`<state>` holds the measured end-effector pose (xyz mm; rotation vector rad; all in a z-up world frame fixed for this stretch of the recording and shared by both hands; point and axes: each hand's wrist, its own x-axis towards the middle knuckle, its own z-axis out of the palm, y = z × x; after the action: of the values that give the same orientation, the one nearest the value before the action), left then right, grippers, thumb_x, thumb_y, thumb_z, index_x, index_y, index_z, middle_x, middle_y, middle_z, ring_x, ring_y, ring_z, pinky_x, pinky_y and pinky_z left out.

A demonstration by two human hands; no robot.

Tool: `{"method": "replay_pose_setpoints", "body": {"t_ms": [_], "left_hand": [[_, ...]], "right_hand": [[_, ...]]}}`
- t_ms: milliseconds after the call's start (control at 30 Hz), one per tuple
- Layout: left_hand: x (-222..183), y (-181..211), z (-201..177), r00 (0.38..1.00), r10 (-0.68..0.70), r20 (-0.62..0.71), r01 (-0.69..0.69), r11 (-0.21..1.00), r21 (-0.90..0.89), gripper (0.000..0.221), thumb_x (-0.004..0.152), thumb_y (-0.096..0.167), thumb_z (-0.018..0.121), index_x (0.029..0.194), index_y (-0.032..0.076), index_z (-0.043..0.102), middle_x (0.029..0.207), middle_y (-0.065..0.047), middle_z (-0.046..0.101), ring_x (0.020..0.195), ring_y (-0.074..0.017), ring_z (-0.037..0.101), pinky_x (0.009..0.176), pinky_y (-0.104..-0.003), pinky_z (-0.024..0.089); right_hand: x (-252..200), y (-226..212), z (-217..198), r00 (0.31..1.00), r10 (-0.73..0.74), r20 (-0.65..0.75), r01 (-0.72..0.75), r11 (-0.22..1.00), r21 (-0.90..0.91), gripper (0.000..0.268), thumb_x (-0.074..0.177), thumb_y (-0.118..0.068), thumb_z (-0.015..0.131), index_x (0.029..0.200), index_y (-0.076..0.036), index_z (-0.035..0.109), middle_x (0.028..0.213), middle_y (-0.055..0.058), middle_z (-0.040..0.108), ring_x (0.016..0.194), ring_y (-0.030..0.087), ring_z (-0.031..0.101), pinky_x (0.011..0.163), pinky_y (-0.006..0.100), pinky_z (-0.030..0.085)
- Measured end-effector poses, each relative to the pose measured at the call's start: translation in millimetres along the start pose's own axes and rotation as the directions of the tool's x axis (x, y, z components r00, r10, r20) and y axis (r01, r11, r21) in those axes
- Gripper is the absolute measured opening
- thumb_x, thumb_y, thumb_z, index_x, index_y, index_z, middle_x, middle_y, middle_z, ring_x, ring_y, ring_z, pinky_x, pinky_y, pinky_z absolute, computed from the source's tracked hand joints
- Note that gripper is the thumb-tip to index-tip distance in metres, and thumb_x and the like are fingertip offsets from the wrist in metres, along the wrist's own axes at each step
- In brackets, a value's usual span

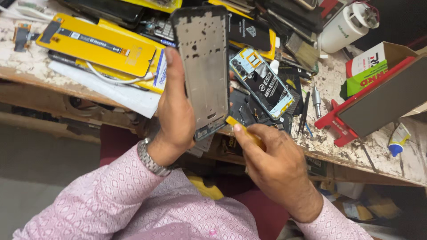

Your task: The person uses a thin tool to scrape and clean the edges and interior of a mobile phone chassis, then picks up a small yellow cleaning tool and continues cleaning various sections of the frame.

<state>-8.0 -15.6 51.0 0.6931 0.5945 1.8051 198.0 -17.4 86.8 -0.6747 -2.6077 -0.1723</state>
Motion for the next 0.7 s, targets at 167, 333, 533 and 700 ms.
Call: {"method": "replay_pose_setpoints", "body": {"t_ms": [167, 333, 533, 700], "left_hand": [[2.3, 0.4, 2.5, 0.997, -0.075, -0.026, 0.074, 0.996, -0.041, 0.074, 0.105, 0.063, 0.026, 0.128, 0.002, 0.062, 0.104, -0.012, 0.070, 0.086, -0.0180, 0.069, 0.079, -0.032, 0.060], [8.3, 1.6, 3.6, 0.999, -0.050, 0.019, 0.051, 0.995, -0.081, 0.073, 0.107, 0.062, 0.027, 0.130, 0.001, 0.060, 0.104, -0.012, 0.069, 0.087, -0.0183, 0.068, 0.079, -0.032, 0.060], [4.7, -5.8, 5.5, 0.997, -0.070, 0.023, 0.072, 0.996, -0.061, 0.071, 0.106, 0.061, 0.027, 0.130, 0.003, 0.060, 0.102, -0.011, 0.070, 0.085, -0.0172, 0.069, 0.075, -0.031, 0.060], [8.6, -10.9, 2.9, 0.999, -0.040, 0.031, 0.042, 0.998, -0.052, 0.073, 0.109, 0.061, 0.028, 0.131, 0.000, 0.061, 0.105, -0.012, 0.070, 0.088, -0.0176, 0.068, 0.080, -0.031, 0.059]], "right_hand": [[1.7, 17.8, -13.0, 0.987, 0.049, -0.153, -0.078, 0.978, -0.192, 0.040, 0.090, 0.001, 0.079, 0.127, -0.012, 0.072, 0.112, 0.010, 0.066, 0.086, 0.026, 0.061, 0.075, 0.039, 0.050], [0.9, 12.9, -6.5, 0.999, 0.035, -0.030, -0.031, 0.991, 0.127, 0.048, 0.085, 0.001, 0.077, 0.130, -0.013, 0.070, 0.111, 0.007, 0.066, 0.090, 0.023, 0.065, 0.078, 0.034, 0.054], [-2.9, 9.9, -12.8, 0.995, 0.069, 0.077, -0.077, 0.992, 0.101, 0.048, 0.081, -0.004, 0.077, 0.127, -0.015, 0.072, 0.109, 0.008, 0.067, 0.089, 0.026, 0.066, 0.077, 0.039, 0.053], [1.1, -2.2, -10.0, 0.980, 0.110, 0.167, -0.154, 0.948, 0.280, 0.045, 0.083, -0.003, 0.074, 0.126, -0.014, 0.073, 0.106, 0.009, 0.069, 0.090, 0.026, 0.069, 0.076, 0.037, 0.056]]}}
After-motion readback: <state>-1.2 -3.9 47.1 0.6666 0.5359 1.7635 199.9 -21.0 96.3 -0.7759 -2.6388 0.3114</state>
